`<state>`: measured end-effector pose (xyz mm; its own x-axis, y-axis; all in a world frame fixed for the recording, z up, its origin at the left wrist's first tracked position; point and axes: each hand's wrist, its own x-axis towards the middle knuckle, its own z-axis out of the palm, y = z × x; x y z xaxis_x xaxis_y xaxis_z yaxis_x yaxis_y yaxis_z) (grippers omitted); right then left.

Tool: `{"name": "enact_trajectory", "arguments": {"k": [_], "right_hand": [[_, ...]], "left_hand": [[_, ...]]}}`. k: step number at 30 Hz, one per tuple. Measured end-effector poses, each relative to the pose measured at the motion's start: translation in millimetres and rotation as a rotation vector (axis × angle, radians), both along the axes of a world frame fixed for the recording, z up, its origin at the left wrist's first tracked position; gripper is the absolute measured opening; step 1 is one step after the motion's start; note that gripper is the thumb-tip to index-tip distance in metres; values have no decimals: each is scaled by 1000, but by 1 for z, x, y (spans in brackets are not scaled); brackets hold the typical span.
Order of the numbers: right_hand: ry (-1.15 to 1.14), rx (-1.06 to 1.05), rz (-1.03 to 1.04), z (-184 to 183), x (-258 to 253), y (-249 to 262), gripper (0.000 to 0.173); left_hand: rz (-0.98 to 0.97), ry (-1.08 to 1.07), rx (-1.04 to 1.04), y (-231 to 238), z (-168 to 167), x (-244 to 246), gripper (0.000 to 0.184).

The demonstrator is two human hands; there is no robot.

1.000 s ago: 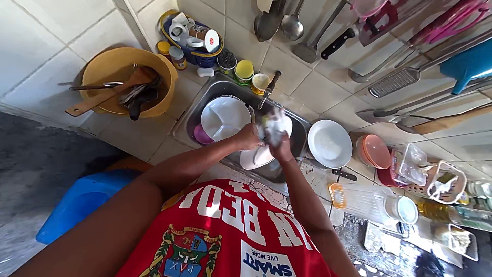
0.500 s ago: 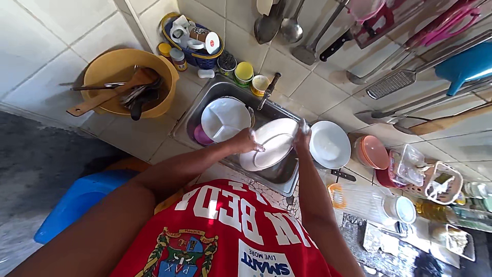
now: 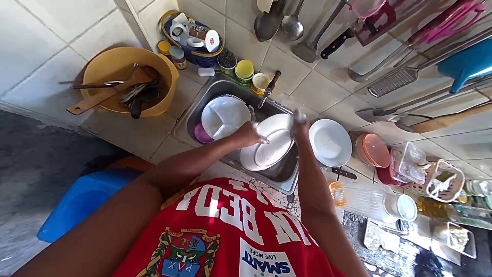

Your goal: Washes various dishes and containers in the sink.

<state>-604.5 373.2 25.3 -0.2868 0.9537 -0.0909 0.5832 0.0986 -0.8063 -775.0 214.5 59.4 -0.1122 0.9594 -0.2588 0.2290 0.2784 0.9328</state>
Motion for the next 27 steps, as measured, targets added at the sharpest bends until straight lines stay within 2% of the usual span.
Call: {"name": "enact_trajectory", "arguments": {"k": [2,4,6,9,11,12,14,17,18,19,20,22,25,27], "right_hand": [[-305,61,220,45,-25,-29,42],[-348,210,315,62,-42,-37,42],[-128,252,262,46,-37,-17,39],[203,52,10,-2,-9,21,38],[276,-88,-110,-33,6,31,48],[253,-93,-133,-38,8,29,47],[77,-80,-82,-21,4,21,42],[-374,-30,237,34,-26,-13,43],[-489,69,354,52,-41,-29,42],[-510,204,426,60,-51,-37,41],[-466,268,446,60,-56,-36,41],[-204,271,367,39,-48,-15,39],[182,37,59,-13,-16,22,37],[182,-99,-87,-34,-2,29,49]], "left_hand": [[-73,68,-15,13,9,5,39],[-55,91,49,18,8,13,39],[40,38,136,13,3,17,43],[177,-65,243,-4,-5,18,47],[201,-75,253,-13,-11,13,48],[185,-86,225,-14,-14,9,48],[127,-125,136,-10,-15,-1,42],[-37,-67,-21,5,-5,-6,43],[-60,-42,-19,12,-5,-2,45],[-54,-27,19,17,-6,2,44],[-21,-21,68,18,-10,6,44],[83,-36,144,14,-14,10,47],[197,-108,216,-1,-18,9,49],[198,-162,207,-7,-22,6,49]]}}
